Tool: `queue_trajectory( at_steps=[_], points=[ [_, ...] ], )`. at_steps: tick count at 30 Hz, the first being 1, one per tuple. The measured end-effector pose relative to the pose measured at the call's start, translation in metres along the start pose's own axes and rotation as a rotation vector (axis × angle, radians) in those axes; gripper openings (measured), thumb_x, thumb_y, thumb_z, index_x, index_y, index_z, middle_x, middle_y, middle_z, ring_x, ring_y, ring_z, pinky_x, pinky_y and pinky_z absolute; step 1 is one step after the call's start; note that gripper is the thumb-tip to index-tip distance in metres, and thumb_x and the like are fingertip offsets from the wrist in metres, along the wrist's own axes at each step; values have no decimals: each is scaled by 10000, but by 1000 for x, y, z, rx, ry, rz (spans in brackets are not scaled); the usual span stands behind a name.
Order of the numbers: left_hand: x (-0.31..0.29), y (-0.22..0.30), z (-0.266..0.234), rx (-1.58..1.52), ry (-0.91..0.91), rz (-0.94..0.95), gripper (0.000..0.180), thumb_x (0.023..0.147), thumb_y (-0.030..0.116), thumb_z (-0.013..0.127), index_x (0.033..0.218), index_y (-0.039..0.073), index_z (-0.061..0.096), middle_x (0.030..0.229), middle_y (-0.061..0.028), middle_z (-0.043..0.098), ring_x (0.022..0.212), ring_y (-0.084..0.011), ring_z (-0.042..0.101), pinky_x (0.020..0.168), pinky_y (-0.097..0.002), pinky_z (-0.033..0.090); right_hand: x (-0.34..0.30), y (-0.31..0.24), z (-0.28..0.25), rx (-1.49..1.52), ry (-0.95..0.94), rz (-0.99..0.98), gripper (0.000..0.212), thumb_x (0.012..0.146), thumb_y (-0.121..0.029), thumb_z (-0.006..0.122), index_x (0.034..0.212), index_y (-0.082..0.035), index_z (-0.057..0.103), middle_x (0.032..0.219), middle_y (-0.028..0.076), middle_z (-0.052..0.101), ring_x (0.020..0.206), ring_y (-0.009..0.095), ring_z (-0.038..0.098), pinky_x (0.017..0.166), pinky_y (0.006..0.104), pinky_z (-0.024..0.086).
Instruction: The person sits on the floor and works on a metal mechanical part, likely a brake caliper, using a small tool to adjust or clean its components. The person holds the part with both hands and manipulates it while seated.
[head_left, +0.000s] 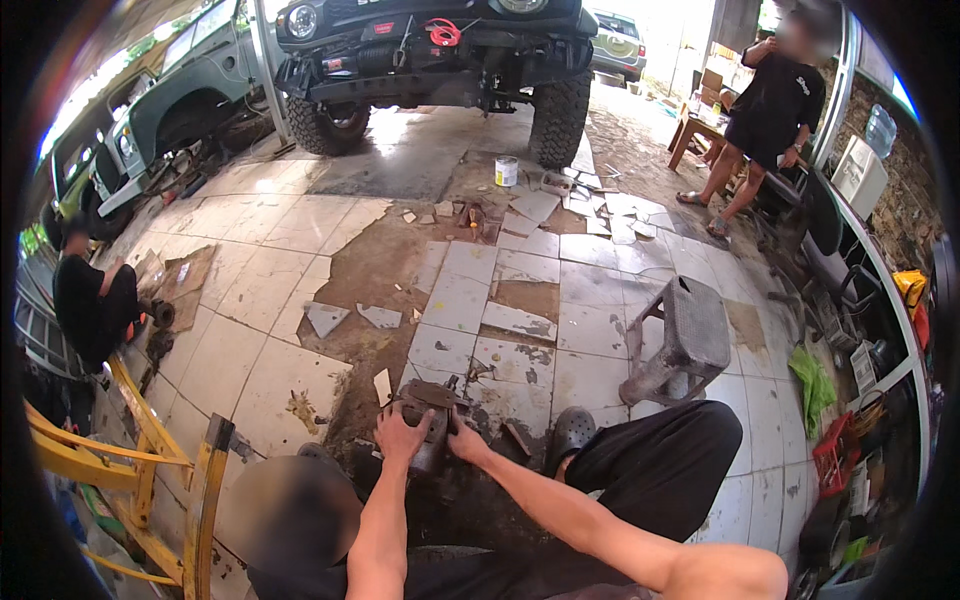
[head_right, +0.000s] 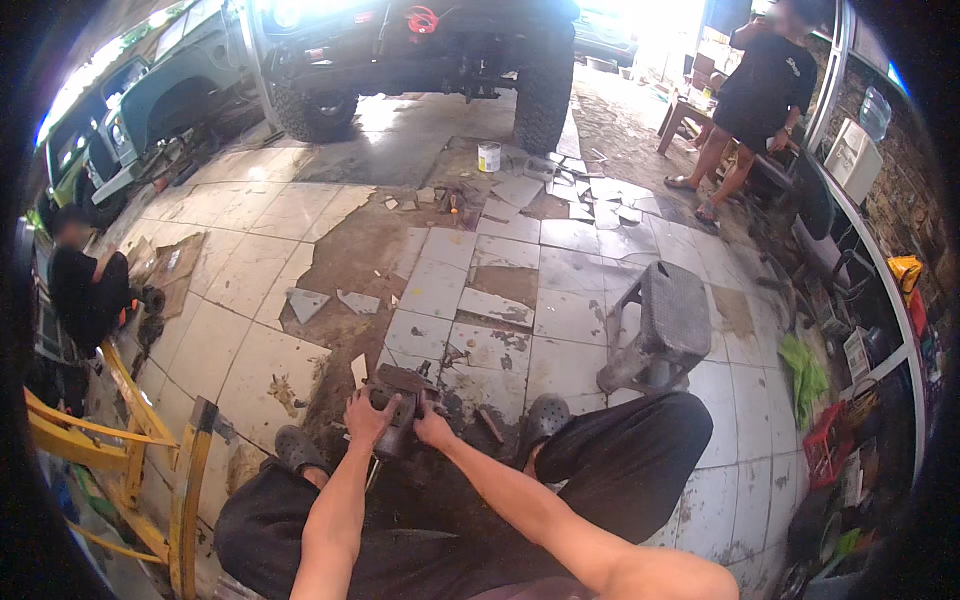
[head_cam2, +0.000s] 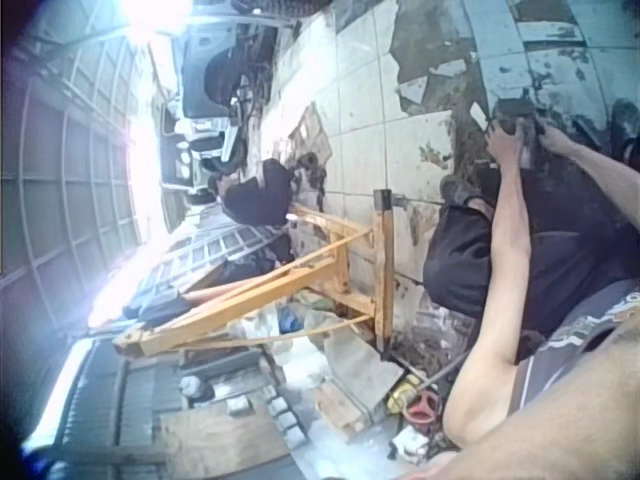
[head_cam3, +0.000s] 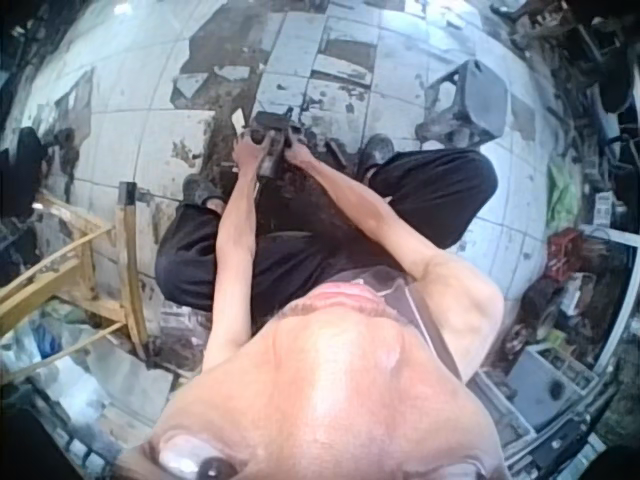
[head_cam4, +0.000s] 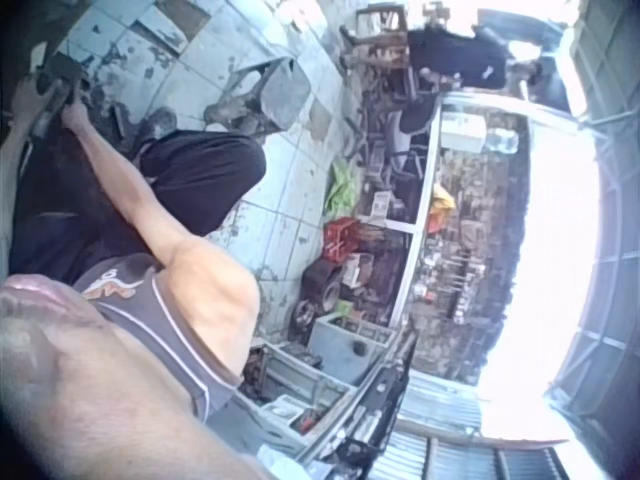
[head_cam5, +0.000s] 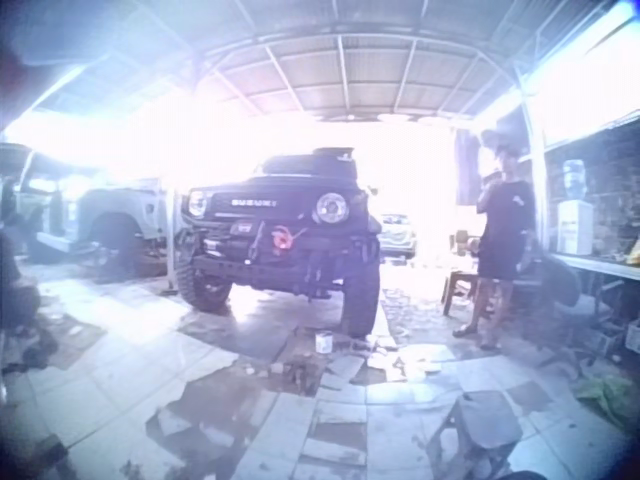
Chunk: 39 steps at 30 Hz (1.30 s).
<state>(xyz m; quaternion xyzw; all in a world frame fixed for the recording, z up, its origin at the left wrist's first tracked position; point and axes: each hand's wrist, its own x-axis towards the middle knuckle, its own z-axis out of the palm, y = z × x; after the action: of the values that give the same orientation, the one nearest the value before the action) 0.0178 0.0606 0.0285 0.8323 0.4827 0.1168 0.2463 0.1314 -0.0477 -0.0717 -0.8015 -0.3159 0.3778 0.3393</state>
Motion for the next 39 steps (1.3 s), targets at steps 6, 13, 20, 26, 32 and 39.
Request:
queue_trajectory(
  at_steps=[6, 13, 20, 26, 32, 39],
  points=[
    [0, -22, 1, 81, 8, 73, 816, 701, 667, 703, 1270, 99, 564, 1295, -160, 550, 1249, -349, 462, 1023, -532, 374, -12, -8, 14, 83, -84, -6, 859, 858, -217, 510, 1560, -186, 16, 1157, 355, 593, 1091, 437, 607, 946, 439, 462],
    [-2, -6, -1, 42, -69, 37, 841, 723, 703, 662, 1298, 100, 551, 1354, -155, 522, 1276, -352, 445, 1042, -558, 350, -6, -7, -4, -2, -42, 20, 853, 870, -228, 506, 1558, -191, 2, 1083, 359, 617, 1015, 473, 621, 892, 481, 479],
    [-2, -8, 9, 143, 68, 30, 577, 949, 506, 474, 1350, 95, 527, 1423, -176, 469, 1355, -362, 378, 1113, -569, 252, -26, -11, -7, -26, -109, 22, 821, 877, -250, 492, 1560, -195, 40, 1148, 352, 601, 1081, 462, 599, 942, 461, 462],
    [-11, -26, 24, 243, -74, 848, 520, 951, 430, 501, 1319, 66, 549, 1498, -137, 406, 1401, -313, 341, 1161, -472, 225, -31, -19, -3, -130, -157, 7, 838, 893, -279, 516, 1557, -186, 13, 1128, 328, 619, 1058, 462, 606, 904, 520, 476],
    [5, 11, 7, -66, 27, 404, 403, 871, 367, 651, 1130, 61, 609, 1352, -122, 536, 1300, -314, 449, 1112, -479, 290, 5, 41, -14, -27, -15, -129, 866, 869, -256, 508, 1552, -240, -25, 1085, 353, 619, 998, 492, 616, 880, 507, 479],
    [2, 0, 7, 151, 33, 40, 764, 868, 620, 530, 1379, 57, 457, 1344, -178, 542, 1285, -338, 471, 1094, -518, 294, -22, -10, 5, 43, -84, -31, 866, 860, -216, 509, 1561, -152, 4, 1142, 339, 610, 1014, 438, 634, 888, 451, 479]
  ],
)
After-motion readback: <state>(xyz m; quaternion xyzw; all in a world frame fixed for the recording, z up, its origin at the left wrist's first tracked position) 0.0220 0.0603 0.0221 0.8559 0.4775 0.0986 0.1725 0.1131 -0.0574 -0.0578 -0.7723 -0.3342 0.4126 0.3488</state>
